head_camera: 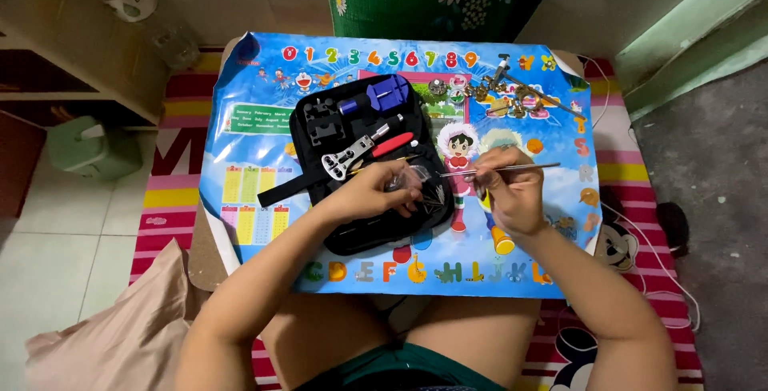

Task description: The person sits with a small board on their lap and uses a watch repair kit to work on a watch band, pressing and adjusting band links with a metal pin tool while picking small parts from a plastic bag and the mat.

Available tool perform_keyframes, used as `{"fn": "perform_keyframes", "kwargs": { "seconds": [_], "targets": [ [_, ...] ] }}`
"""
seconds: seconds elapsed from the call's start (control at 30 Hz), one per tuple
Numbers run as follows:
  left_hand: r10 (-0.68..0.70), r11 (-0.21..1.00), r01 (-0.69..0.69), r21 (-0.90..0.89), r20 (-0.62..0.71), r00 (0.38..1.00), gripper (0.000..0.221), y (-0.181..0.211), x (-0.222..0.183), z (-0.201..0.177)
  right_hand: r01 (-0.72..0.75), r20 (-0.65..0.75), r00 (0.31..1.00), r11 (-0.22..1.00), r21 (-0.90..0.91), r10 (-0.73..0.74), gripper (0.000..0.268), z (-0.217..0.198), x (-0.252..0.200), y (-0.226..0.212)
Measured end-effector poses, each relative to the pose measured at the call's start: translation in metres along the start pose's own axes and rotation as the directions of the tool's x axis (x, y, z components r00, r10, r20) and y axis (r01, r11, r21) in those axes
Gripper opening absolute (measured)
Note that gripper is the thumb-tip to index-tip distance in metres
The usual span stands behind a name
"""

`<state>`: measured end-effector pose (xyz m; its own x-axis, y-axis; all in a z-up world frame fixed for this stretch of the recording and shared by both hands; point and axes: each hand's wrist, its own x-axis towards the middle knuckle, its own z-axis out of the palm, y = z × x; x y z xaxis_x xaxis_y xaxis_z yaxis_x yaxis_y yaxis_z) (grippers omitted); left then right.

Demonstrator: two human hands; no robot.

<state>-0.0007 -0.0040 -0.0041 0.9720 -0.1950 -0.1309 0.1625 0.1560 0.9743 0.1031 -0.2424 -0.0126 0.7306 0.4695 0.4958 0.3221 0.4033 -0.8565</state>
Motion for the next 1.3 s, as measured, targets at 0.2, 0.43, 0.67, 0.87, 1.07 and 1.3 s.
{"fn": "perform_keyframes", "kwargs": {
  "seconds": [0.2,0.43,0.67,0.87,1.07,1.3],
  "targets": [
    [-0.016,0.99,0.012,0.139,0.024,1.0,0.017,0.005,-0.002,0.001,-0.047,-0.049,0.998,0.998,-0.047,0.045,0.008,0.019,-0.009,0.007],
    [-0.041,0.999,0.04,-0.035,-0.009,0.999,0.019,-0.004,0.001,-0.003,0.028,0.092,0.996,0.891,-0.453,0.015,0.004,0.003,0.006,-0.015],
    [-0.042,0.998,0.042,-0.047,-0.005,0.999,0.017,-0.002,0.0,-0.003,0.108,0.262,0.962,0.777,-0.62,0.076,0.007,0.02,0.007,-0.027],
    [-0.034,0.998,0.034,-0.049,-0.006,0.999,0.018,-0.004,0.0,-0.003,0.279,0.388,0.922,0.676,-0.682,0.012,0.012,0.02,0.01,-0.028],
    [-0.034,0.998,0.033,-0.058,-0.006,0.999,0.018,-0.006,0.001,-0.004,0.283,0.405,0.91,0.574,-0.768,0.094,0.012,0.016,0.004,-0.021],
    [-0.031,0.998,0.032,-0.058,0.005,0.999,0.019,-0.009,0.002,-0.006,0.285,0.433,0.892,0.58,-0.763,0.131,0.013,0.017,0.005,-0.024]
  ]
}}
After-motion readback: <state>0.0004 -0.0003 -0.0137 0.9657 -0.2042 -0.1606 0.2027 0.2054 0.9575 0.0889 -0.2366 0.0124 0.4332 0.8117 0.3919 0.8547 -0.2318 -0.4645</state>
